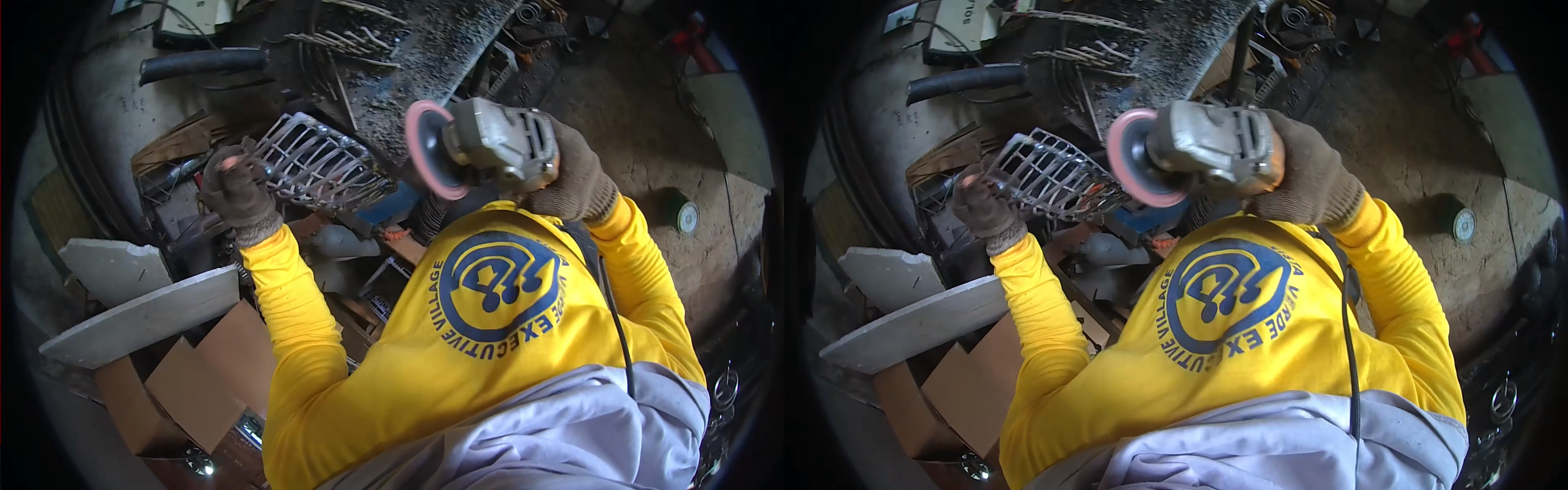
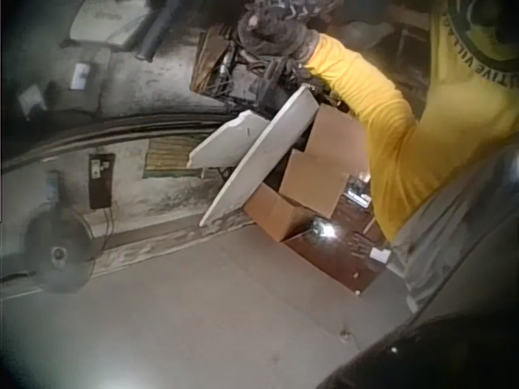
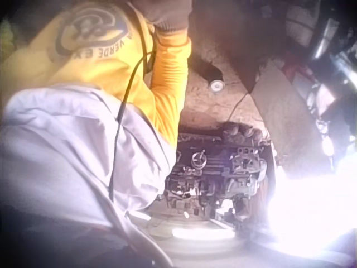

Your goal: The person uses an angle grinder to work on the surface of a metal grill structure. They hold the grinder with both hands and apply it to the metal frame while sparks fly.

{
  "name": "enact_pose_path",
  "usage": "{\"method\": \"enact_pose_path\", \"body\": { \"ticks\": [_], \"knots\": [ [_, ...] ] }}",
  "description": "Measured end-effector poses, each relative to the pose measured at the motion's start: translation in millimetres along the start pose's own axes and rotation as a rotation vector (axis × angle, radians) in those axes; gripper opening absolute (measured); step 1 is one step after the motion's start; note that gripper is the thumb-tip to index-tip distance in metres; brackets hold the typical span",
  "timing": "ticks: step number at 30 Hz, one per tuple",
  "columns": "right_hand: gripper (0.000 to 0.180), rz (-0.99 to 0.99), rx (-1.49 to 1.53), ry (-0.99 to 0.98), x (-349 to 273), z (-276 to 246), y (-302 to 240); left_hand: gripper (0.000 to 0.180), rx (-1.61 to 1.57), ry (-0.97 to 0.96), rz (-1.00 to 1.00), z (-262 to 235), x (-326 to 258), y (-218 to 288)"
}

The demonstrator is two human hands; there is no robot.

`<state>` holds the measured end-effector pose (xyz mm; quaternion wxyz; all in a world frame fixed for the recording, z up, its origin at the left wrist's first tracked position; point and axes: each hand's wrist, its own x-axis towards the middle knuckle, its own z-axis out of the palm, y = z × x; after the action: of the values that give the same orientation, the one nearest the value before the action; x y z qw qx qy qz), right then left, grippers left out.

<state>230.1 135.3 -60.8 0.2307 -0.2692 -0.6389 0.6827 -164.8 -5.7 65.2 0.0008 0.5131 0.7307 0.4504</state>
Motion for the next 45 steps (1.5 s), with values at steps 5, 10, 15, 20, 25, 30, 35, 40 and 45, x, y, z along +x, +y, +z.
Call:
{"method": "enact_pose_path", "body": {
  "ticks": [5, 10, 15, 20, 25, 30, 35, 40, 45],
  "knots": [
    [0.090, -0.086, -0.167, 0.053, 6, -15, -10, 0.043, 0.297, 0.311, 0.230, -17, 25, 0],
    [0.088, -0.064, -0.065, 0.097, 7, -8, -30, 0.040, 0.285, 0.347, 0.365, 18, 35, 1],
    [0.087, -0.104, -0.096, 0.124, 3, -7, -18, 0.045, -0.135, 0.124, 0.050, 54, 33, -1],
    [0.092, -0.148, -0.060, 0.078, 5, -9, -1, 0.048, -0.154, 0.121, 0.114, 57, 30, -9],
    [0.091, -0.196, -0.072, 0.073, 11, -4, -6, 0.041, 0.139, 0.145, 0.400, 57, 40, 2],
    [0.091, -0.225, -0.174, 0.081, 18, -7, -32, 0.035, 0.084, 0.099, 0.272, 58, 39, 4],
    [0.090, -0.236, -0.283, 0.099, 1, -9, -27, 0.031, 0.150, 0.143, 0.382, 59, 40, 4],
    [0.088, -0.277, -0.374, 0.139, 3, -14, -39, 0.030, -0.023, 0.153, 0.204, 64, 38, 9],
    [0.087, -0.255, -0.376, 0.150, -3, -18, -45, 0.035, -0.038, 0.126, 0.174, 64, 37, 19]
  ]
}}
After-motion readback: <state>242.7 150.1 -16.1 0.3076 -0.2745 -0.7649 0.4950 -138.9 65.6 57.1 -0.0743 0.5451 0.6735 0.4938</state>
